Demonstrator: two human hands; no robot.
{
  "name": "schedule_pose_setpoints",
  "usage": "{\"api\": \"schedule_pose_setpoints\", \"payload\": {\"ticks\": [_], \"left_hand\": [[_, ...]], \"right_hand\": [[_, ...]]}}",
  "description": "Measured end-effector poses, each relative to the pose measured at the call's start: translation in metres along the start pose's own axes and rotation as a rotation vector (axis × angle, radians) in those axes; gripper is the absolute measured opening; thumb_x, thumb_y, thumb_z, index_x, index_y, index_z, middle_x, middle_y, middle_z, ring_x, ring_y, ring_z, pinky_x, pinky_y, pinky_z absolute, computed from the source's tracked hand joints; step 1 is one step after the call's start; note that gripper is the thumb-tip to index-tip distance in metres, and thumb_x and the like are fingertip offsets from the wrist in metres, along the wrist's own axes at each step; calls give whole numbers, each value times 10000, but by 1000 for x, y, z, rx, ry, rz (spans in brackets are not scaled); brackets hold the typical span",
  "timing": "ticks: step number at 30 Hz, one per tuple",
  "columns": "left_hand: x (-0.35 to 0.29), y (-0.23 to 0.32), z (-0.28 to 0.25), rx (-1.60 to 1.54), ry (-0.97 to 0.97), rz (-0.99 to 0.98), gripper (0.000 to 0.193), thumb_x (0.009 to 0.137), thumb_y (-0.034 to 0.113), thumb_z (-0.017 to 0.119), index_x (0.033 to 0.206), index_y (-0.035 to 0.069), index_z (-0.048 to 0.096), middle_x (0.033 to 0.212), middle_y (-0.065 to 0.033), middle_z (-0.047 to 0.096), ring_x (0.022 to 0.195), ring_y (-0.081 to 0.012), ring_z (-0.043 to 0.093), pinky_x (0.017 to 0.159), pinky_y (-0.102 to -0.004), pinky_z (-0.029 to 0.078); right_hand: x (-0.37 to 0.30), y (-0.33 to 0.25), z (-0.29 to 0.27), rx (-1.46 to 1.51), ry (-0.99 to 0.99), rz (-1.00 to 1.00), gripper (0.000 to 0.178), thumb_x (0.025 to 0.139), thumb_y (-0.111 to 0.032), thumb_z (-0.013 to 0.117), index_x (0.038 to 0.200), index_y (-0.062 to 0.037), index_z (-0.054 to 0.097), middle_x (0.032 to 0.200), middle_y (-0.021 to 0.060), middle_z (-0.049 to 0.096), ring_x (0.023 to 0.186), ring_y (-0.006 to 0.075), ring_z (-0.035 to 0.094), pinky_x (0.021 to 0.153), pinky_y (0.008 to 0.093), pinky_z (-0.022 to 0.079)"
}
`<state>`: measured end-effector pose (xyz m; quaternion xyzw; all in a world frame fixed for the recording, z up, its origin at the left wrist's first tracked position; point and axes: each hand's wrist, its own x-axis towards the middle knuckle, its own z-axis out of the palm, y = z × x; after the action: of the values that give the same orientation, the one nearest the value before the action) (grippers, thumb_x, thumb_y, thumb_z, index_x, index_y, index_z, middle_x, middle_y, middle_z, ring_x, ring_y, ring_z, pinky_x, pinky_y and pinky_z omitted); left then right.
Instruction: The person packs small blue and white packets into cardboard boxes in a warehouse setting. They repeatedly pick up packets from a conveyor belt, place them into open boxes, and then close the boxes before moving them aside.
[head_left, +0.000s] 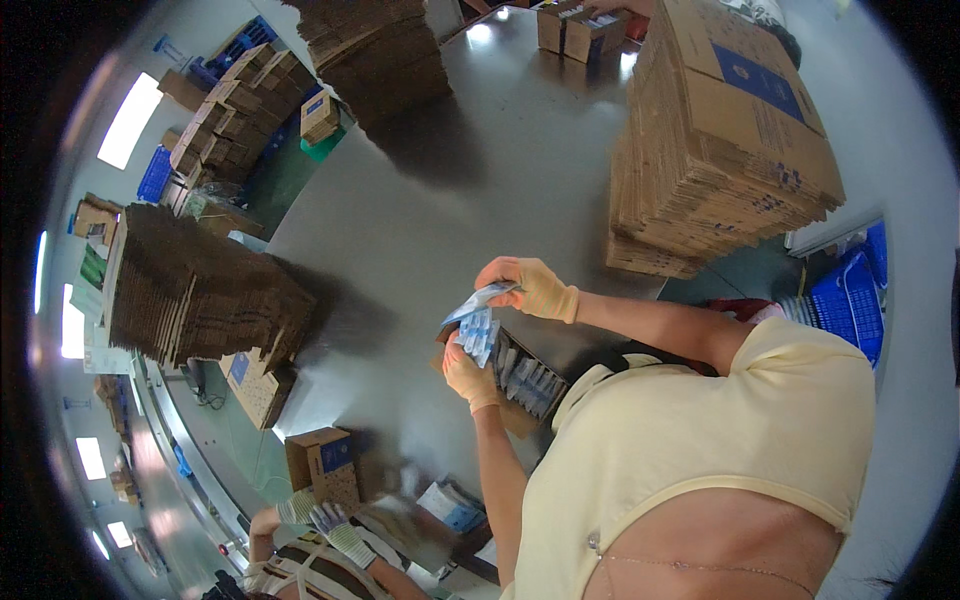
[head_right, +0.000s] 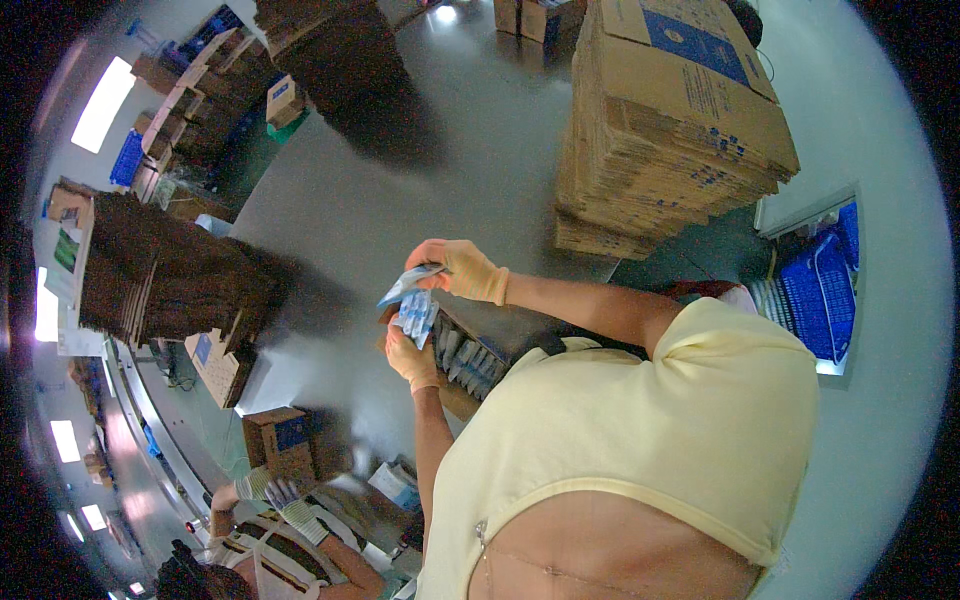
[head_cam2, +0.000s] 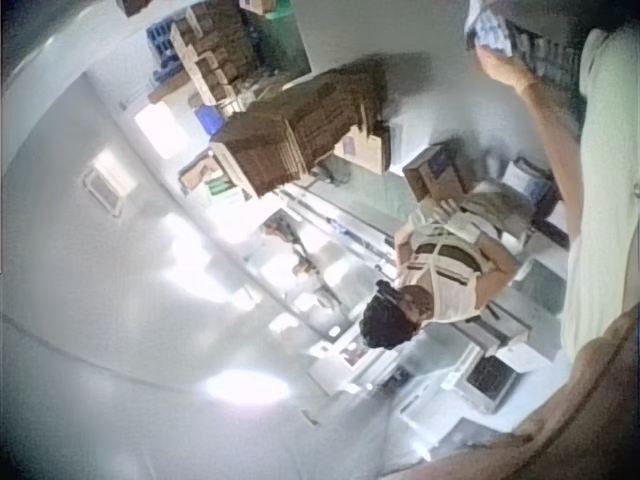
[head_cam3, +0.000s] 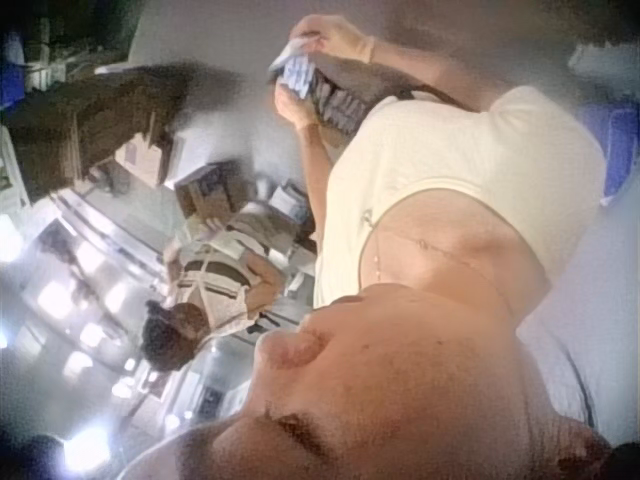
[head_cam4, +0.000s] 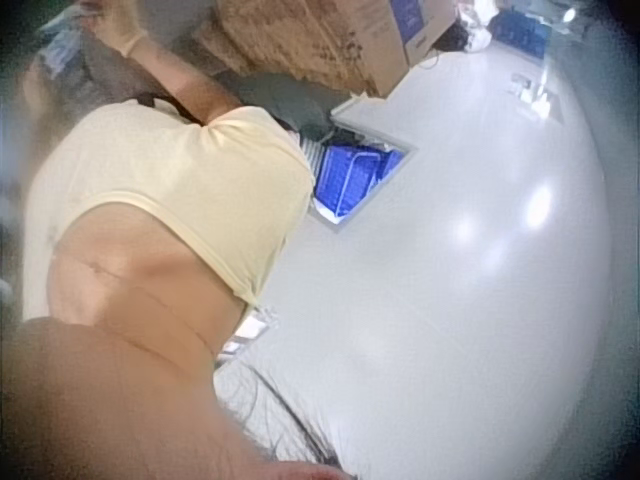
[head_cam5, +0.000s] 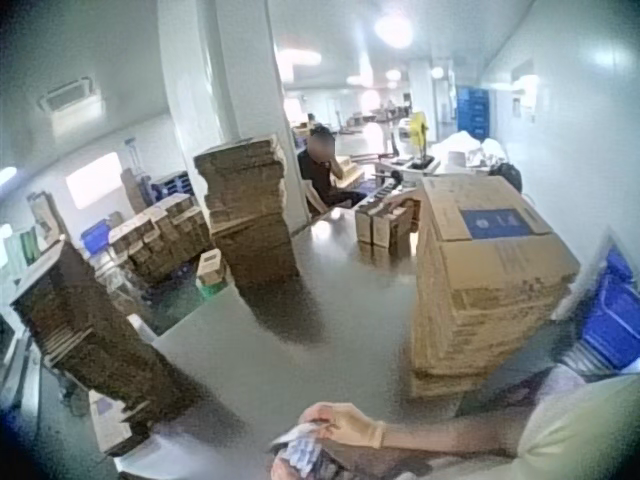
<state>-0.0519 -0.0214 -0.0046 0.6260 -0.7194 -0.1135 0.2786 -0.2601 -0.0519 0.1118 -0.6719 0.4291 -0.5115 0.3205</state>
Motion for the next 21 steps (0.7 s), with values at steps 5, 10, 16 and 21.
{"api": "schedule_pose_setpoints", "payload": {"ticks": [5, 10, 16, 21], "left_hand": [[-9, 1, 9, 43, -51, -8, 477, 643, 151, 748, 1055, 59, 524, 1043, -115, 625, 977, -338, 589, 829, -411, 474], [-22, 13, 7, 40, -103, -94, 518, 607, 65, 745, 1061, 46, 496, 1049, -135, 601, 959, -352, 581, 816, -415, 489], [-23, 26, 10, 133, -21, -5, 411, 711, 30, 639, 1105, 55, 523, 1078, -91, 616, 1029, -281, 569, 930, -375, 423], [-28, 22, 8, 131, -18, -114, 262, 807, 101, 582, 1065, 65, 558, 1146, -98, 569, 1058, -275, 531, 975, -381, 365]], "right_hand": [[23, 21, 22, -81, -380, -101, 216, 795, -130, 677, 1006, -133, 634, 922, 42, 677, 856, 226, 665, 734, 320, 519], [30, 57, 50, -726, -750, -291, 198, 858, -220, 558, 1037, -181, 634, 890, 46, 681, 805, 278, 667, 667, 388, 520], [47, 21, 94, -1186, -1282, -188, 299, 805, -244, 621, 1089, -166, 671, 926, 72, 711, 857, 261, 687, 685, 375, 537], [39, 25, 129, -1304, -1432, -151, 363, 794, -224, 627, 1144, -129, 643, 1084, 28, 674, 963, 227, 667, 732, 391, 534]]}}
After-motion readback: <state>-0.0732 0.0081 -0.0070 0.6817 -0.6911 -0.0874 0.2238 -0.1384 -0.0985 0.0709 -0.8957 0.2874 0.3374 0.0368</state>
